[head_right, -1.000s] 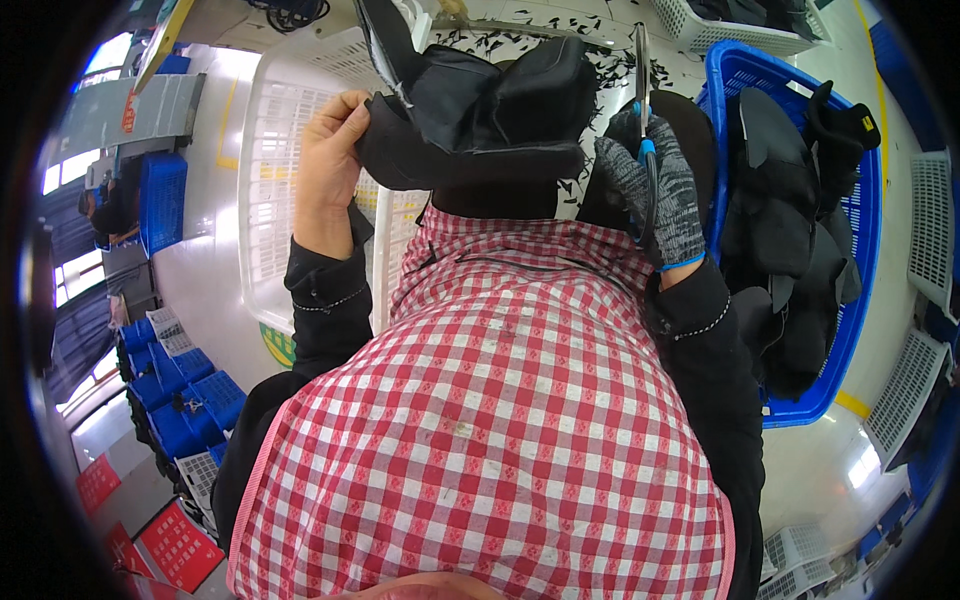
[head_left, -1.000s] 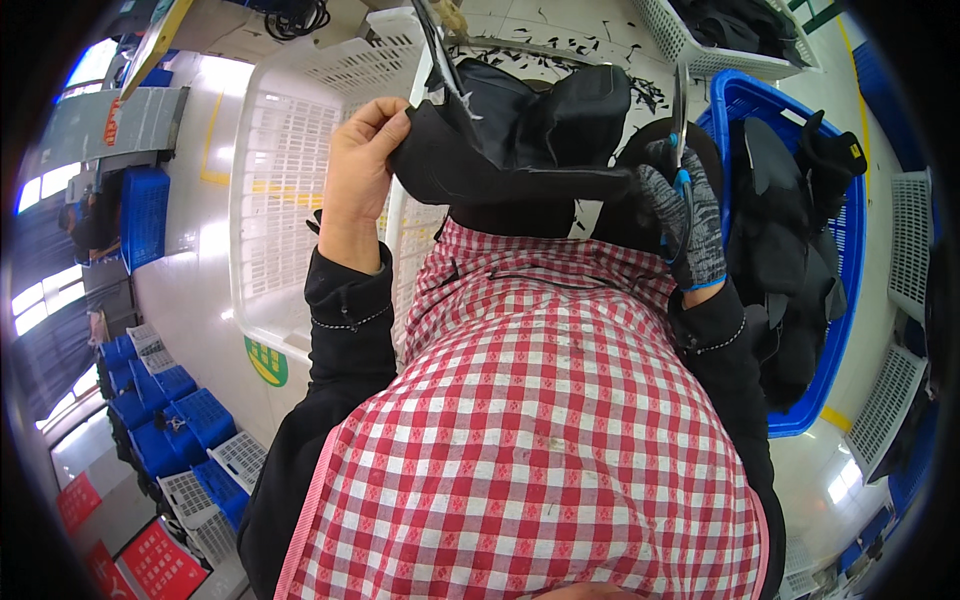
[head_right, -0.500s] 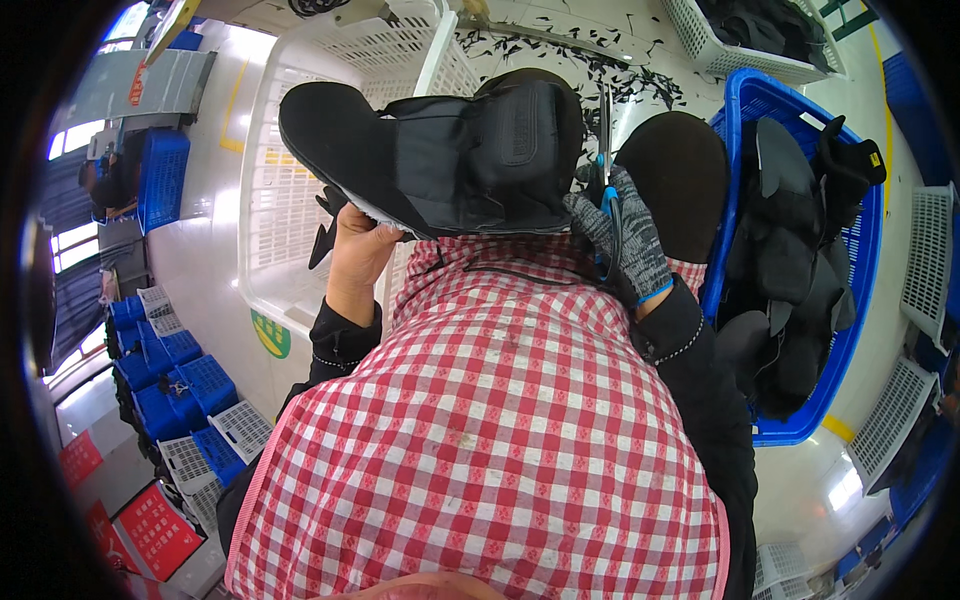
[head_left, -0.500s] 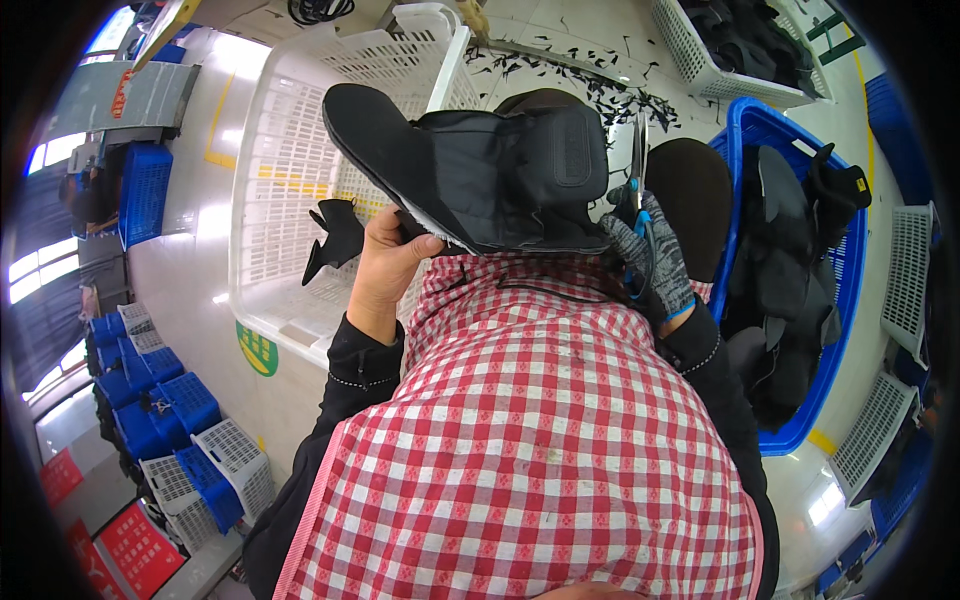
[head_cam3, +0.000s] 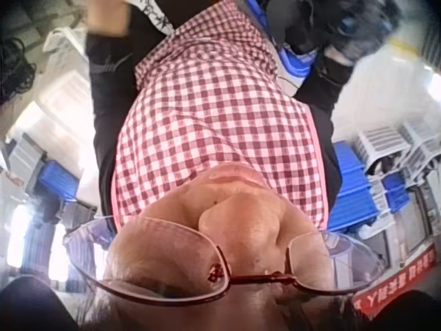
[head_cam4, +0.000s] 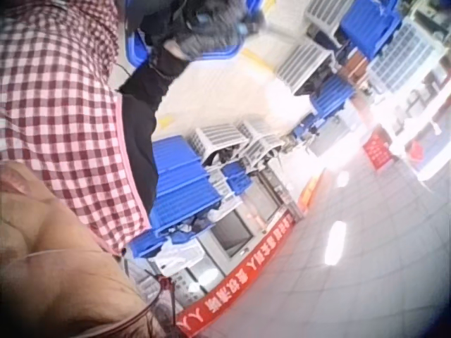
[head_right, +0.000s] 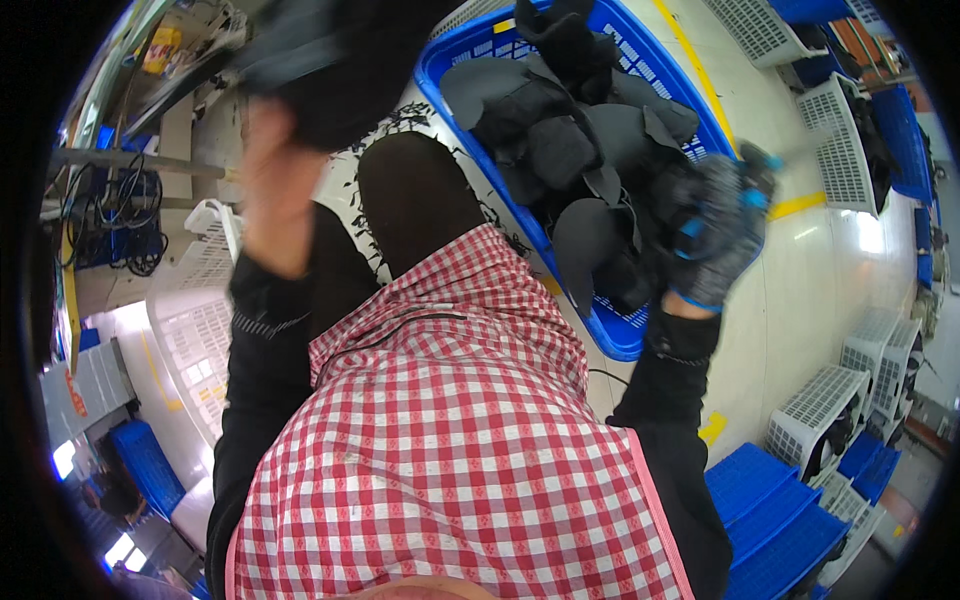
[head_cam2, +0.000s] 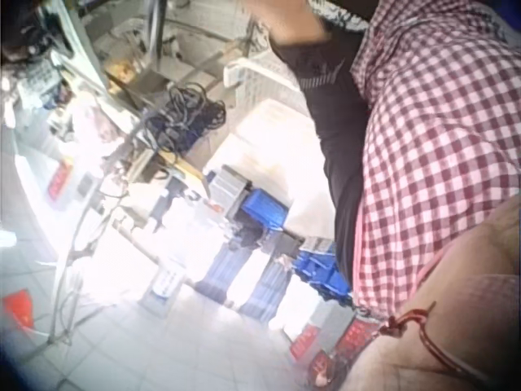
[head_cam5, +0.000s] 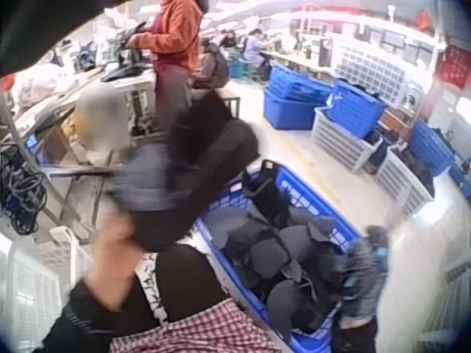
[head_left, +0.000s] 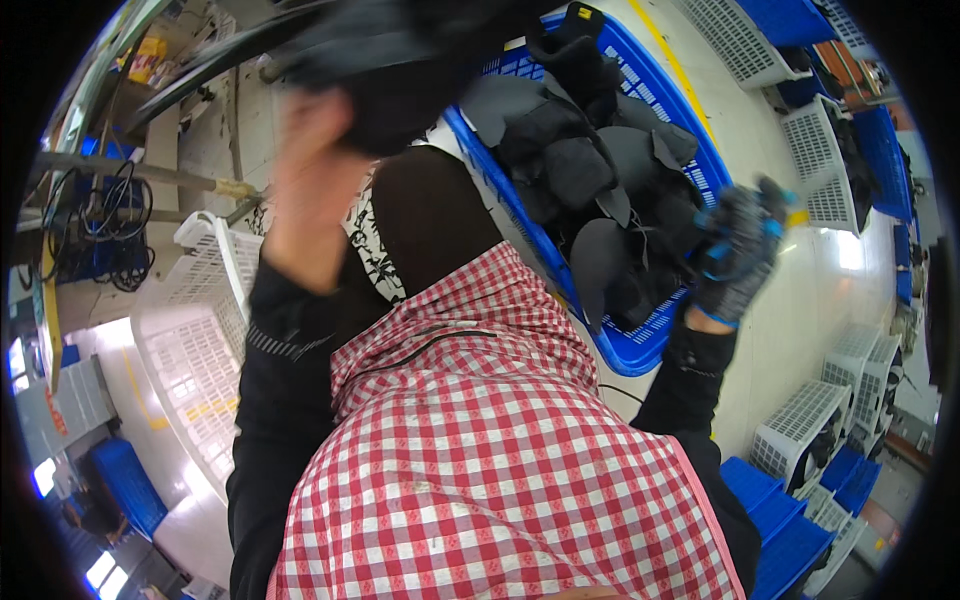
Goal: The person uses shears to trim excess fabric from black shoe parts, then places the trimmed pieces into a white basket. The person then carries a blue basket filled with shoe parts across the factory floor and sets it down near other baskets.
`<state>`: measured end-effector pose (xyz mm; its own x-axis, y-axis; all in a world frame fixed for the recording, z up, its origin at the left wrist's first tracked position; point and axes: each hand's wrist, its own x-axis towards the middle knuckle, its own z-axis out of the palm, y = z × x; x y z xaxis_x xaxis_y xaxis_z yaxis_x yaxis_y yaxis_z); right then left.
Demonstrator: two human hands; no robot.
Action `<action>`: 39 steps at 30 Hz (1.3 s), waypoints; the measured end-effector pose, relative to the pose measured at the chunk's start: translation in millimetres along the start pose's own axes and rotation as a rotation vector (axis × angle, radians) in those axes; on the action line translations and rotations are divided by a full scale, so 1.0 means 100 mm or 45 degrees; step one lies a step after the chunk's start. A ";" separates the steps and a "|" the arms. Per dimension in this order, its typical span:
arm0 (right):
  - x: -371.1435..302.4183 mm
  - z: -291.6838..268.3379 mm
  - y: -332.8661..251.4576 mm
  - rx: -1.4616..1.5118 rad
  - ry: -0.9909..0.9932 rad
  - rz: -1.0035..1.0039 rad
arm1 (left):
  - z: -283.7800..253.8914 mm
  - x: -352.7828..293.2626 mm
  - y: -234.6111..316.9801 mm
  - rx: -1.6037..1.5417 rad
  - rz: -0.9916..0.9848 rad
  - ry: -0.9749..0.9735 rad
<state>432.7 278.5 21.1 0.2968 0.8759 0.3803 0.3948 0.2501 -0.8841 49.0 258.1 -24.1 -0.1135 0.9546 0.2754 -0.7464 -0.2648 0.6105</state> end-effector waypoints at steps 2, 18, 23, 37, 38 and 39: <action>0.11 -0.37 -0.06 0.239 0.160 -0.020 | 0.16 0.40 -0.92 0.321 -0.243 0.050; 0.58 0.30 0.34 -0.654 -0.237 -0.552 | -0.62 -2.76 0.64 1.364 0.507 1.191; 0.83 0.65 0.33 -0.908 -0.333 -0.815 | -1.33 -5.67 1.04 1.406 0.336 2.459; 2.01 0.34 -0.32 -1.476 -0.664 -0.954 | -3.09 -7.80 0.58 0.710 0.011 3.150; 2.05 0.28 -0.35 -1.503 -0.692 -0.931 | -3.15 -7.78 0.61 0.477 0.261 3.154; 2.14 0.21 -0.35 -1.523 -0.711 -0.902 | -3.21 -7.68 0.63 0.319 0.419 3.131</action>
<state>464.3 465.5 128.2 -0.5077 0.8305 0.2293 0.8518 0.4440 0.2781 -120.9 -447.7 -435.5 -0.4784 -0.7343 -0.4815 -0.5276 -0.1980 0.8261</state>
